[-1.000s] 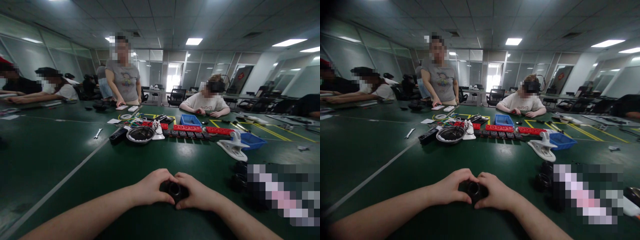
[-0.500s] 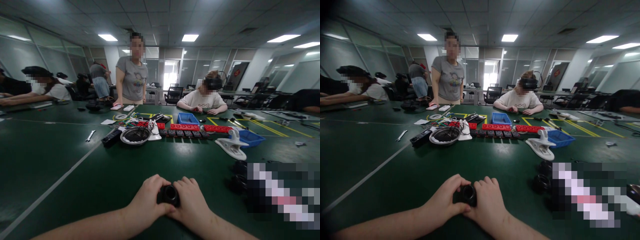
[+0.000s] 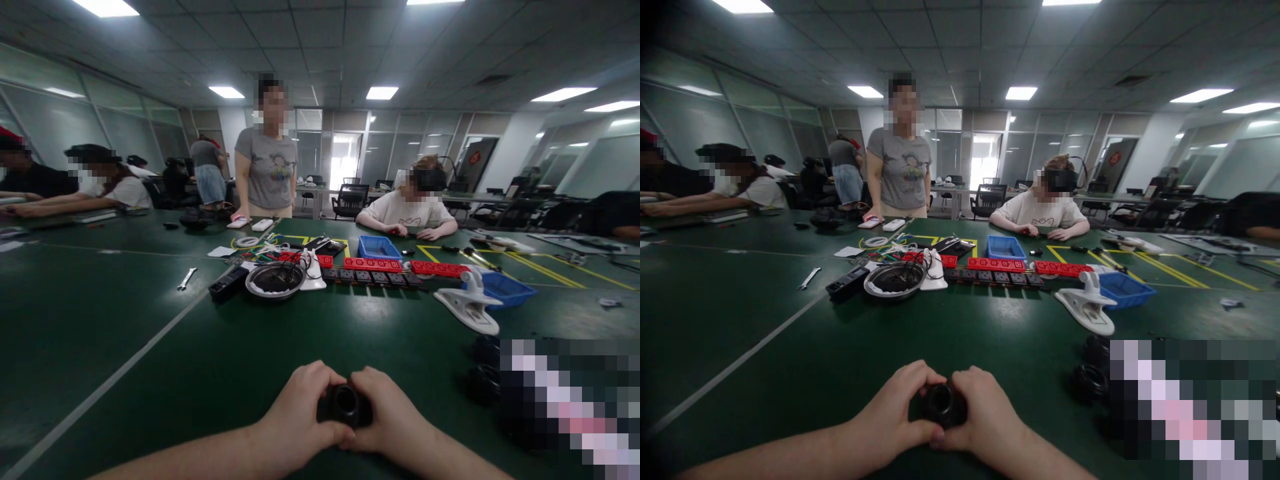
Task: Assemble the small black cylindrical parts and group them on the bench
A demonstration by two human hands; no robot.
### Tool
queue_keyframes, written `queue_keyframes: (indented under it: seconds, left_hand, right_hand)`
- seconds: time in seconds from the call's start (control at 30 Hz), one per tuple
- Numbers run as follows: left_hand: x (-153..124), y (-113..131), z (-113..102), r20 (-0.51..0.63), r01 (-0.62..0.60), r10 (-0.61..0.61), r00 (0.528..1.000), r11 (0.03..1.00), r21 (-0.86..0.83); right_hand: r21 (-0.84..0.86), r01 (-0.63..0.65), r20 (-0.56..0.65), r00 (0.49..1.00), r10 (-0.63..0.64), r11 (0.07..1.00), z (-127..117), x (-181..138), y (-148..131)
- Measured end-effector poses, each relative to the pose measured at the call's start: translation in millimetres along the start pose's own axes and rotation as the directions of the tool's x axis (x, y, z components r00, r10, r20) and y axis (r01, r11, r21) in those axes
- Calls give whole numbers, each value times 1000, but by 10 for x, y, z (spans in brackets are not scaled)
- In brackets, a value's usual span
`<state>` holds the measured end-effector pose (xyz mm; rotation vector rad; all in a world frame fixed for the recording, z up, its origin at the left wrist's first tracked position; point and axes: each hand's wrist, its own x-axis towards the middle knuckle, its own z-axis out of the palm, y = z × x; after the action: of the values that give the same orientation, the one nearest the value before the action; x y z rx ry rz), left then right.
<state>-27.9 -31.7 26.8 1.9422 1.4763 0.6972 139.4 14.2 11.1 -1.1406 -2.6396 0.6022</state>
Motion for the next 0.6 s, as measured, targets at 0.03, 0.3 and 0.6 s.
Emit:
queue_keyframes:
  seconds: [0.03,0.3,0.6]
  left_hand:
    - [-5,-3,8,-24,21,-21,999,1000,4]
    - [11,-2,-66,48,-52,56,997,995,-82]
    - [-7,-19,6,-13,-3,2,1000,1000,-27]
  right_hand:
    - [-37,-43,-61,997,40,998,48,-10,-39]
    - [104,109,12,994,-111,989,-93,-88,-33]
    - [-130,49,48,998,-43,990,-237,-38,-34]
